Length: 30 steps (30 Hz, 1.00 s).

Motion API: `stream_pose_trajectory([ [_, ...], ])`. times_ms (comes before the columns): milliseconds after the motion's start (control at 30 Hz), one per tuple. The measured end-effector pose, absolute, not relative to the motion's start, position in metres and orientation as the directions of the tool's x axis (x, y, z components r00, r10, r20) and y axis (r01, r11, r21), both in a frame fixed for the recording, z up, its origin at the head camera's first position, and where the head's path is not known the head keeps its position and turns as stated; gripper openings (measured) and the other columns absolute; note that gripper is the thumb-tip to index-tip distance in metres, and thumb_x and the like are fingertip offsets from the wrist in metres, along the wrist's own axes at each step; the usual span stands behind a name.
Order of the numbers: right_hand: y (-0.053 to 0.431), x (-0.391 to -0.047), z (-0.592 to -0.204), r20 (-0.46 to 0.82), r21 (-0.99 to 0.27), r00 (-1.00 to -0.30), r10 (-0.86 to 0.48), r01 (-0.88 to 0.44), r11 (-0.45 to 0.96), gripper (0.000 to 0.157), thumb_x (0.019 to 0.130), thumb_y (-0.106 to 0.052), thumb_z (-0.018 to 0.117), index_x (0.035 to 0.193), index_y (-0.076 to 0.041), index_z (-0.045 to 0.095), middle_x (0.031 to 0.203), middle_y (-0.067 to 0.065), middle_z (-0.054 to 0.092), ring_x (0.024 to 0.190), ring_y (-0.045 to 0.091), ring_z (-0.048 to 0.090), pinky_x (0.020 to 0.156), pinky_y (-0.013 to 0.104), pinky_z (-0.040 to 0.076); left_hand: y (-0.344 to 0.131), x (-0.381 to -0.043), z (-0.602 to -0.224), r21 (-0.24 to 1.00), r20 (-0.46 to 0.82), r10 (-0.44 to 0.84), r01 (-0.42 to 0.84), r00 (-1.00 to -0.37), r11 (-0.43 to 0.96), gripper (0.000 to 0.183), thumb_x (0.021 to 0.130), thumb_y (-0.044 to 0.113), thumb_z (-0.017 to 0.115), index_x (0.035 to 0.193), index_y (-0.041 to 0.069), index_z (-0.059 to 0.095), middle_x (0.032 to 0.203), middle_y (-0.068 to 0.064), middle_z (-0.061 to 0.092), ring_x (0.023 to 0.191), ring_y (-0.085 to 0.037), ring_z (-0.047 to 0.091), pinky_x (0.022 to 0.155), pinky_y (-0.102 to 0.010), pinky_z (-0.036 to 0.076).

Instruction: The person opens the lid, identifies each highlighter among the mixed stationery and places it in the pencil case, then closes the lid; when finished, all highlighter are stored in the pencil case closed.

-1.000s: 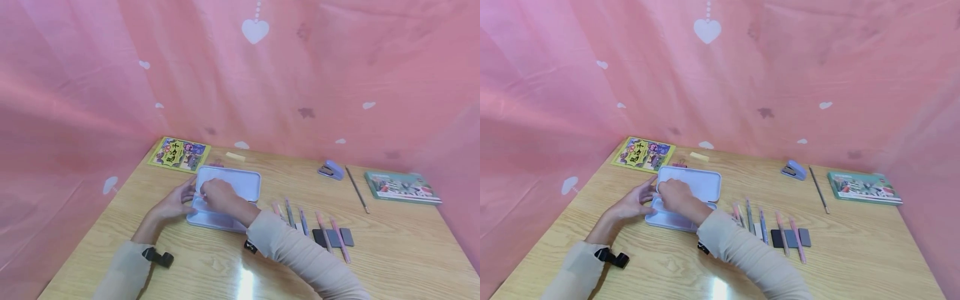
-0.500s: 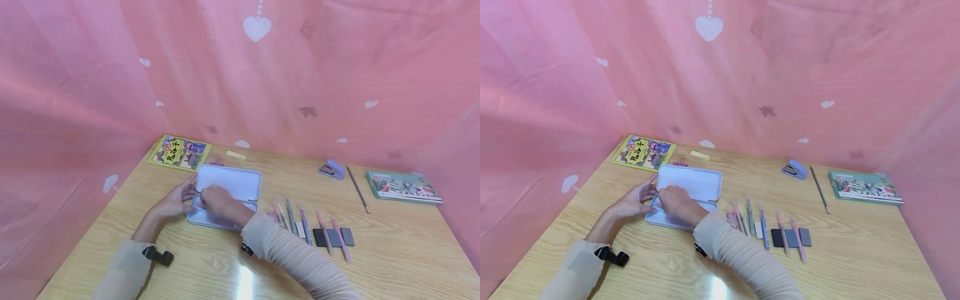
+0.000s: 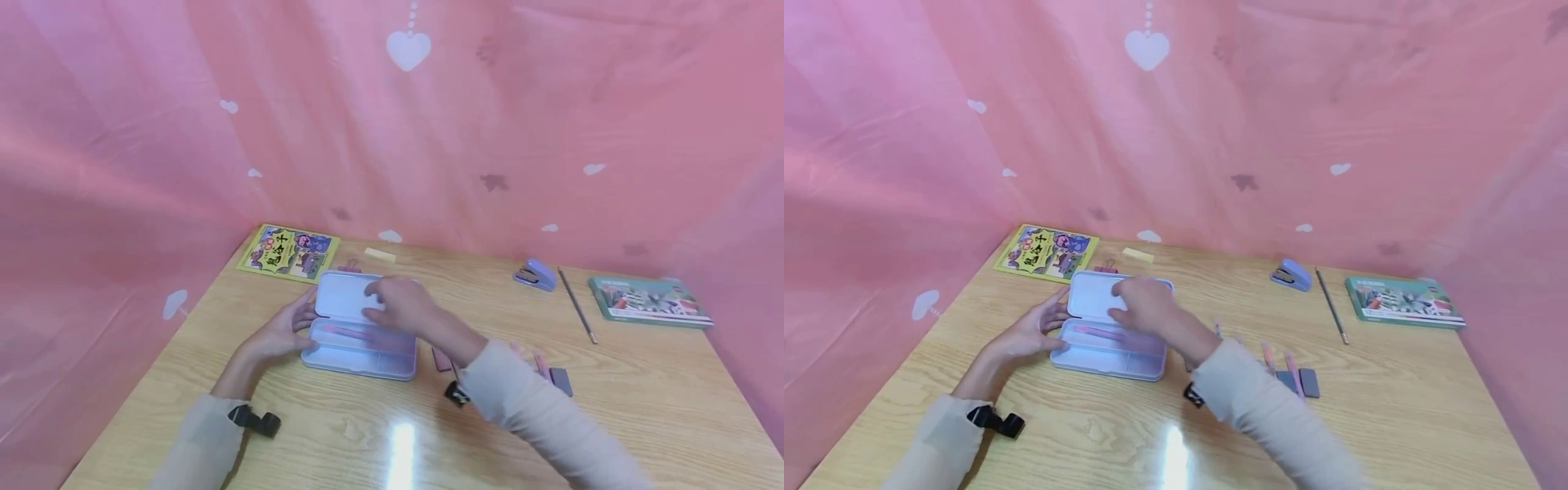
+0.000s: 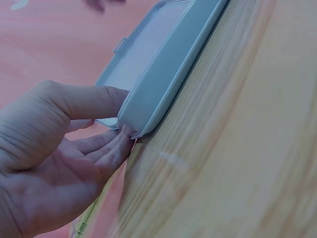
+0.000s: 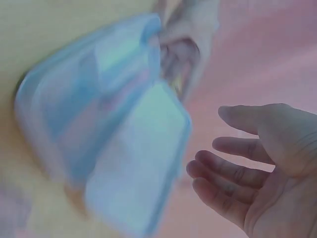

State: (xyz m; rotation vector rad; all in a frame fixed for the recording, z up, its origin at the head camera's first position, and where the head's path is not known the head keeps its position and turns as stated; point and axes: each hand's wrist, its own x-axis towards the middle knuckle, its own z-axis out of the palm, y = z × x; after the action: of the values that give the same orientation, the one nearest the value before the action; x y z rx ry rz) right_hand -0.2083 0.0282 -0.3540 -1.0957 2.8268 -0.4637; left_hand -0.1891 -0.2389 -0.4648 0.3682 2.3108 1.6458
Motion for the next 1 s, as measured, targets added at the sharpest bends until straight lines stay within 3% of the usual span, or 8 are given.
stream_pose_trajectory([
  [167, 0.091, -0.208, -0.341, 0.082, -0.309, -0.794, -0.603, -0.595, 0.742, 0.038, 0.086, -0.03, 0.066, 0.116, -0.005, 0.065, 0.097, 0.01, 0.071, 0.086, 0.022, 0.067, 0.071, 0.037, 0.058, -0.241, -0.188, -0.467, 0.944, -0.076, 0.358, 0.048, -0.931, 0.325, 0.113, 0.068, -0.007, 0.074, 0.153, 0.027, 0.007, 0.141, -0.018, 0.04, 0.129, -0.034, 0.041, 0.112, -0.042, 0.034],
  [400, 0.154, -0.202, -0.348, 0.081, -0.3, -0.85, -0.52, -0.518, 0.801, 0.033, 0.085, -0.024, 0.067, 0.11, -0.003, 0.068, 0.088, 0.009, 0.071, 0.072, 0.017, 0.065, 0.056, 0.029, 0.053, -0.24, -0.189, -0.467, 0.946, -0.059, 0.387, 0.072, -0.92, 0.316, 0.113, 0.068, -0.005, 0.074, 0.153, 0.026, 0.006, 0.144, -0.016, 0.038, 0.13, -0.033, 0.041, 0.112, -0.042, 0.032],
  [567, 0.158, -0.201, -0.373, 0.021, -0.334, -0.853, -0.522, -0.498, 0.8, 0.026, 0.082, -0.014, 0.068, 0.103, 0.001, 0.069, 0.081, 0.007, 0.069, 0.066, 0.013, 0.061, 0.057, 0.027, 0.054, -0.241, -0.189, -0.466, 0.948, -0.059, 0.387, 0.069, -0.92, 0.31, 0.113, 0.068, -0.006, 0.074, 0.152, 0.028, 0.006, 0.144, -0.015, 0.039, 0.13, -0.033, 0.041, 0.113, -0.042, 0.032],
  [733, 0.148, -0.201, -0.403, -0.052, -0.396, -0.848, -0.528, -0.467, 0.79, 0.006, 0.079, -0.004, 0.066, 0.08, -0.003, 0.072, 0.066, 0.0, 0.062, 0.053, 0.01, 0.051, 0.047, 0.021, 0.045, -0.243, -0.19, -0.469, 0.954, -0.044, 0.399, 0.08, -0.916, 0.289, 0.113, 0.069, -0.008, 0.073, 0.152, 0.029, 0.007, 0.143, -0.017, 0.04, 0.129, -0.034, 0.041, 0.113, -0.041, 0.032],
  [900, 0.142, -0.201, -0.418, -0.075, -0.422, -0.87, -0.487, -0.415, 0.806, 0.023, 0.078, -0.002, 0.064, 0.057, -0.011, 0.062, 0.048, -0.007, 0.044, 0.043, 0.008, 0.039, 0.039, 0.018, 0.03, -0.242, -0.191, -0.469, 0.956, -0.035, 0.407, 0.088, -0.913, 0.279, 0.113, 0.069, -0.007, 0.074, 0.153, 0.024, 0.005, 0.144, -0.017, 0.038, 0.13, -0.034, 0.041, 0.112, -0.04, 0.032],
  [1000, 0.139, -0.201, -0.418, -0.079, -0.432, -0.879, -0.471, -0.395, 0.81, 0.029, 0.08, -0.005, 0.064, 0.053, -0.013, 0.059, 0.044, -0.009, 0.04, 0.041, 0.007, 0.038, 0.038, 0.019, 0.029, -0.242, -0.191, -0.468, 0.956, -0.036, 0.404, 0.087, -0.914, 0.281, 0.113, 0.068, -0.007, 0.074, 0.153, 0.025, 0.006, 0.144, -0.016, 0.038, 0.129, -0.033, 0.041, 0.112, -0.04, 0.033],
])
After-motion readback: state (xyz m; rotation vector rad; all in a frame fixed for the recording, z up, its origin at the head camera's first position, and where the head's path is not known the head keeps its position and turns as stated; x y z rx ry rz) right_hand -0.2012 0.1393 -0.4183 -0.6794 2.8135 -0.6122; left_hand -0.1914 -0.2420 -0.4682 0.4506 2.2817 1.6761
